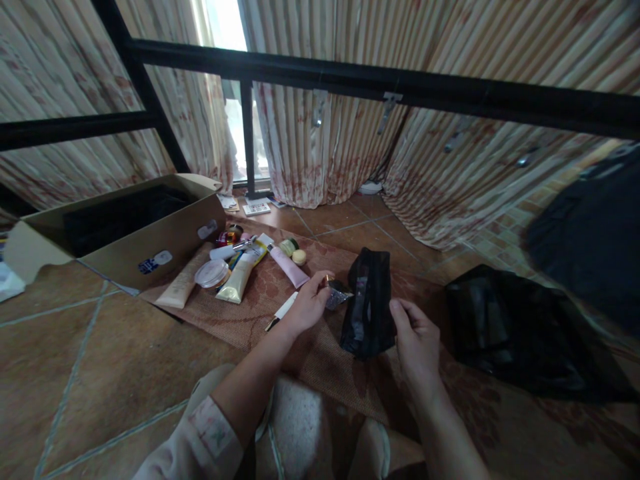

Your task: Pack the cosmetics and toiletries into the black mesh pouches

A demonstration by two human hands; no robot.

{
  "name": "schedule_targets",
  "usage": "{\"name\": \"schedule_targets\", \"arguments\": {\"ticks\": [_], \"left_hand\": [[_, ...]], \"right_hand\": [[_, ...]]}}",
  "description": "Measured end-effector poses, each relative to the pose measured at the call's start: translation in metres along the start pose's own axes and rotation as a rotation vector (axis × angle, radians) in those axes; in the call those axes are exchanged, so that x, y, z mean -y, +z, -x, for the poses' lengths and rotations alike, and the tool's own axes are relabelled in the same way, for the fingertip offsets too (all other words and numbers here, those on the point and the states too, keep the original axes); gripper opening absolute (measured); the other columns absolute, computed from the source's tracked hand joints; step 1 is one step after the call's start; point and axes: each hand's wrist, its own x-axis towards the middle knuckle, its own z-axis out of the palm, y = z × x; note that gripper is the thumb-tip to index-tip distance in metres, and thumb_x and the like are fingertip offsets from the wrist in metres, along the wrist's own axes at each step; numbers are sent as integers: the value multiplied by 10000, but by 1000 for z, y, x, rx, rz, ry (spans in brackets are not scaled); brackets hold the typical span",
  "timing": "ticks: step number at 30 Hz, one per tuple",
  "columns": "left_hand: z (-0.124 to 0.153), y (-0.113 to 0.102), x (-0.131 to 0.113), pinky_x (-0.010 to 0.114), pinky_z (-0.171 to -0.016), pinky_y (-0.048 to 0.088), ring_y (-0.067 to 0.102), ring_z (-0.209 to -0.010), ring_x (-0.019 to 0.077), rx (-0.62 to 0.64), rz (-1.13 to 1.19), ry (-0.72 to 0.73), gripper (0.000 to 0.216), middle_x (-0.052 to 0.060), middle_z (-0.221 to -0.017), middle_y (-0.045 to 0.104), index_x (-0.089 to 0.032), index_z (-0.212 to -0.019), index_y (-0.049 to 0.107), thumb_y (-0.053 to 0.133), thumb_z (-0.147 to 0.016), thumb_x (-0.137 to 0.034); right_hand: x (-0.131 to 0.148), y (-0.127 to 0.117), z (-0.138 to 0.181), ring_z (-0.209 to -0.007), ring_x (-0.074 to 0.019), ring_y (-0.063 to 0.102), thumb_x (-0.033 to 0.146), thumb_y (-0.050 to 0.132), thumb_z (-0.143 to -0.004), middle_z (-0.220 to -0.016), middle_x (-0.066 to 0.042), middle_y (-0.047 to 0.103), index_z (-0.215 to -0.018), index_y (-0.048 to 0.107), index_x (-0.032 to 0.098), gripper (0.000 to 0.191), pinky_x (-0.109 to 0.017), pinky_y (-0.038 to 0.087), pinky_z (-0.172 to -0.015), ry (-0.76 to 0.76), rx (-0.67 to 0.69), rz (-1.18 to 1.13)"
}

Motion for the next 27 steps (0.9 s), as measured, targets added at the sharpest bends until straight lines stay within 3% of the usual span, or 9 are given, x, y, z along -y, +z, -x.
{"name": "schedule_targets", "arguments": {"ticks": [20,27], "left_hand": [[-2,-2,3,264,-753,469,585,-789,158,16,251,-142,406,18,-843,656,-147,-1070,652,523,-686,-114],[-1,-3,8,273,-771,464,574,-793,156,37,228,-92,403,22,-848,641,-137,-1123,627,544,-728,-139]], "right_hand": [[-2,2,1,-713,-175,604,538,618,-788,-775,-24,692,-889,712,166,396,-262,439,-642,1,6,-37],[1,2,1,-703,-171,604,544,621,-781,-753,-19,689,-868,713,168,396,-254,435,-632,6,2,-26]]}}
